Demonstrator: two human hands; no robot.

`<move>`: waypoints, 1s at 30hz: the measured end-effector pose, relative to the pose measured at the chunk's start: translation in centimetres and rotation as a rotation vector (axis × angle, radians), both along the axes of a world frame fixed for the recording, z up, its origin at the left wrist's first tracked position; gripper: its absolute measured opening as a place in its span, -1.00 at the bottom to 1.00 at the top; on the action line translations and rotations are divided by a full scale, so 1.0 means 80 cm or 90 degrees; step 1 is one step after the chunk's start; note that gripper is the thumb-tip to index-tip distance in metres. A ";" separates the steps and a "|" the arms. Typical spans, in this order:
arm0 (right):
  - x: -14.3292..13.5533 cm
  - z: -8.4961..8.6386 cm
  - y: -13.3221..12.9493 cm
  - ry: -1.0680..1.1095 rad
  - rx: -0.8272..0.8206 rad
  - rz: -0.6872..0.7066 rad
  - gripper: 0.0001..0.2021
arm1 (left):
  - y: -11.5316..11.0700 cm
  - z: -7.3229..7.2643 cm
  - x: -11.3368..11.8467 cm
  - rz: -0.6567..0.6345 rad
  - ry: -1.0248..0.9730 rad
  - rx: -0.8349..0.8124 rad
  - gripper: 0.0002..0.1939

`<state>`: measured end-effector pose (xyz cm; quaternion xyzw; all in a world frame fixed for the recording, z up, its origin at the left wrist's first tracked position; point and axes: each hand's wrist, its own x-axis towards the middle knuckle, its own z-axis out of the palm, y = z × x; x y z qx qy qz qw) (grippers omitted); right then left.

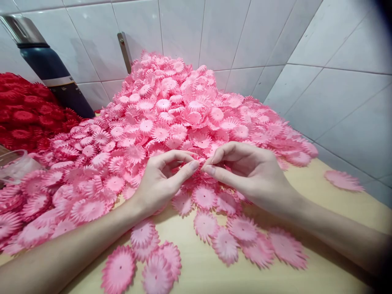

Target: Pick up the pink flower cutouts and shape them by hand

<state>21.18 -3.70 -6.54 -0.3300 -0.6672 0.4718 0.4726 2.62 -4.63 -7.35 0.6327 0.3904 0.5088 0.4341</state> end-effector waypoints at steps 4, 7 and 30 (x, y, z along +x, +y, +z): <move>-0.001 0.002 0.001 0.002 -0.014 -0.002 -0.88 | -0.001 -0.001 0.001 -0.007 0.010 0.051 -0.98; -0.001 0.003 0.000 0.009 -0.025 0.001 -0.84 | -0.001 -0.002 0.001 0.000 0.021 0.070 -0.98; 0.001 0.000 0.000 -0.032 -0.003 -0.010 -0.90 | -0.001 0.008 0.002 0.043 -0.065 -0.092 -0.82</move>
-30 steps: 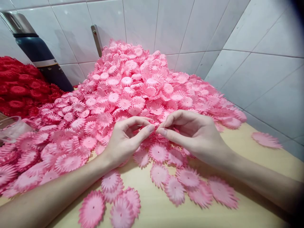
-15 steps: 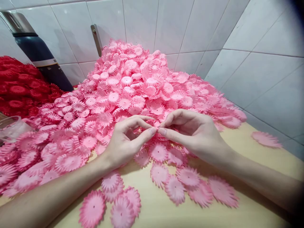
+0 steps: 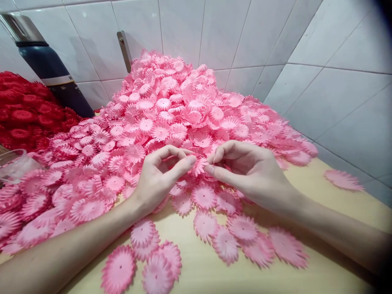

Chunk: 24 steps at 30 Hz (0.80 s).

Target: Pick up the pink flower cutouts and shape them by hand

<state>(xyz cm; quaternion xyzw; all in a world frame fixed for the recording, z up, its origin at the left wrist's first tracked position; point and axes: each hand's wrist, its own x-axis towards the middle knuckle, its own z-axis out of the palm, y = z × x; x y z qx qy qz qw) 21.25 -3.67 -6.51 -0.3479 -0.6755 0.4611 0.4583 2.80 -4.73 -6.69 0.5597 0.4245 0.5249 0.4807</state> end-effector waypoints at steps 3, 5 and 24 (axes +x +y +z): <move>-0.001 0.002 -0.002 -0.020 0.027 0.005 -0.92 | 0.001 -0.003 0.001 -0.009 0.005 0.020 -0.81; -0.001 0.004 -0.003 -0.030 0.044 -0.007 -0.92 | 0.003 -0.006 0.001 0.003 0.009 0.035 -0.83; 0.002 -0.003 0.002 -0.037 0.049 -0.086 -0.77 | -0.003 -0.008 0.004 -0.075 -0.011 0.161 -0.78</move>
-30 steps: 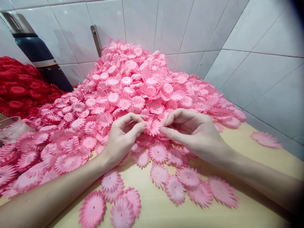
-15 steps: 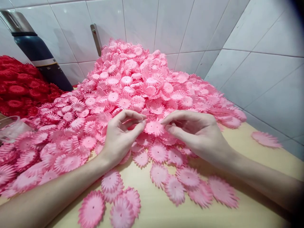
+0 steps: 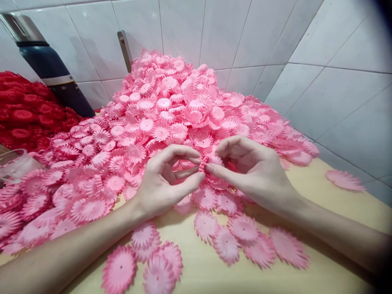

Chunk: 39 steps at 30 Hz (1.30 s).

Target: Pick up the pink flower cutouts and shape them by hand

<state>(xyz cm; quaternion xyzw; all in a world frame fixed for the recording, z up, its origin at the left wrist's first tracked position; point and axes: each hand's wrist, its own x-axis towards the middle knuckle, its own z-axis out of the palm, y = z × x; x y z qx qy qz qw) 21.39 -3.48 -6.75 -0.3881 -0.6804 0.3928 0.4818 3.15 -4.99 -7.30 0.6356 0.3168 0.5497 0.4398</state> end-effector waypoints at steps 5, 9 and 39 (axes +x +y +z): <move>-0.002 -0.001 -0.002 -0.065 0.052 0.018 -0.91 | 0.001 -0.003 -0.002 -0.018 0.051 -0.054 -0.74; -0.001 0.002 -0.003 -0.122 0.079 -0.030 -0.98 | 0.003 -0.006 -0.004 0.014 0.088 -0.050 -0.80; -0.001 0.003 -0.006 0.013 -0.013 -0.024 -0.77 | 0.007 0.002 0.002 0.083 -0.001 -0.110 -0.75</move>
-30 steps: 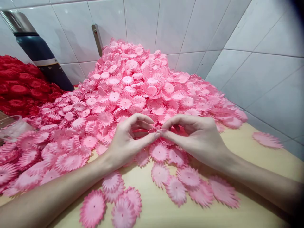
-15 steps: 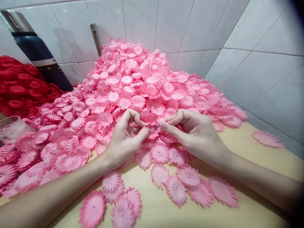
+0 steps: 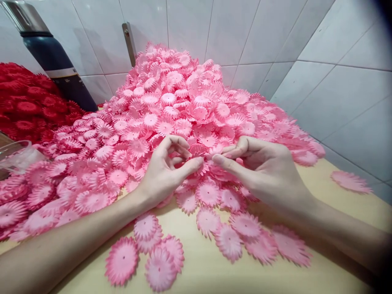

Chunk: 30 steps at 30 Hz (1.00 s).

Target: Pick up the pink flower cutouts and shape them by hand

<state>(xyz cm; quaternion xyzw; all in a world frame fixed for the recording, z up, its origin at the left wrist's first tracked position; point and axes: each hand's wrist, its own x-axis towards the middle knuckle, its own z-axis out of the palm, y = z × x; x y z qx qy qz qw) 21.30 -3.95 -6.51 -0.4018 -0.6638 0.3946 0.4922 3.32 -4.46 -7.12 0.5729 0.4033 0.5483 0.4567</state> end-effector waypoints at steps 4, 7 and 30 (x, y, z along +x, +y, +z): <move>0.000 -0.002 0.000 -0.017 0.015 -0.008 -0.81 | 0.001 -0.004 -0.002 -0.016 0.070 0.008 -0.76; 0.000 -0.004 0.001 -0.025 0.009 -0.016 -0.79 | 0.001 -0.005 -0.003 -0.052 0.072 -0.045 -0.72; 0.005 0.005 0.005 0.041 -0.051 0.069 -0.69 | 0.012 -0.001 -0.006 -0.070 -0.311 -0.200 -0.85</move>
